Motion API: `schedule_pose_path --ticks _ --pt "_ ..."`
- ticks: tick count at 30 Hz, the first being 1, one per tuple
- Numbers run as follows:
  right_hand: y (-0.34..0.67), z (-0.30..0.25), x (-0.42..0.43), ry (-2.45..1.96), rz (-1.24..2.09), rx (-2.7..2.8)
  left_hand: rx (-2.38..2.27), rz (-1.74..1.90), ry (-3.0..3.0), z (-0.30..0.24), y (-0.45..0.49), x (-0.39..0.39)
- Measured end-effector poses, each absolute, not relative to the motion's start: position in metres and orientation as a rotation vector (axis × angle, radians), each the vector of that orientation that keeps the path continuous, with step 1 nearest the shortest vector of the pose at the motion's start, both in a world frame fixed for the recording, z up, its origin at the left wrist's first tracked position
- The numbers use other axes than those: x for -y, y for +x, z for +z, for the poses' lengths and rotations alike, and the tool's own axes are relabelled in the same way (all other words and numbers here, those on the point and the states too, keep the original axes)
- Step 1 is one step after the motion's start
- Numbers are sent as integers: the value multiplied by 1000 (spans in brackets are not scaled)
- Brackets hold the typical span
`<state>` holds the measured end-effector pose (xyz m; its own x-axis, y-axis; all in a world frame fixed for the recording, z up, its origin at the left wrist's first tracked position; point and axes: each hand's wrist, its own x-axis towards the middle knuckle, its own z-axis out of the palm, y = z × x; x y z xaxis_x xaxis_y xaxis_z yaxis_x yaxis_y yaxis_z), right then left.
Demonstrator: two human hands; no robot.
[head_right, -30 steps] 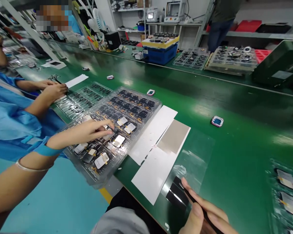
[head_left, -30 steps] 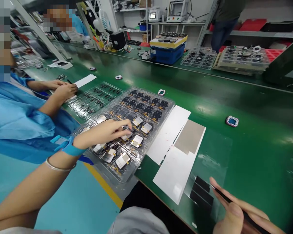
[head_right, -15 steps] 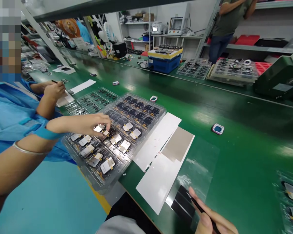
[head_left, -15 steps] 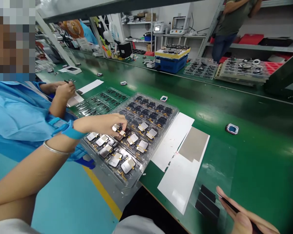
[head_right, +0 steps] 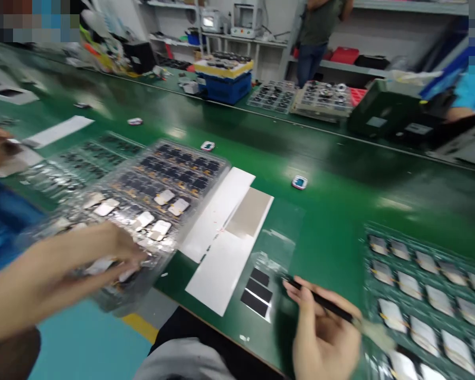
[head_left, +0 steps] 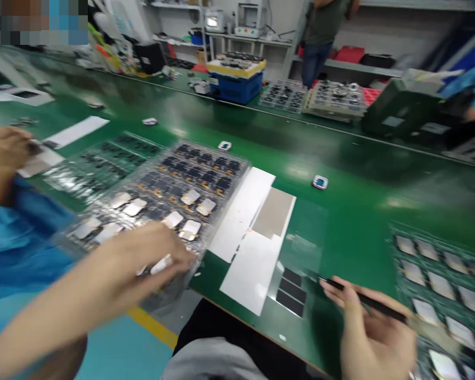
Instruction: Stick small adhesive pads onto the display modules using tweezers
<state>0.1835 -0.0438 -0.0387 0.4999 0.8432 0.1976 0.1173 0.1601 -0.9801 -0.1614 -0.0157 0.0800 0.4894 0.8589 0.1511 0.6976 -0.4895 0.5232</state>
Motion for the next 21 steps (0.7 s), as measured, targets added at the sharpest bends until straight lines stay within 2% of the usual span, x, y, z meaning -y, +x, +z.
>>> schedule_pose_path --ticks 4,9,21 --pt "176 -37 45 -1391 667 979 -890 622 2064 39 -82 40" --pt "169 -40 45 -1395 654 1011 -805 440 2118 2 -14 29" --pt "178 -49 52 -1417 780 1012 -836 368 2138 -12 -14 6"
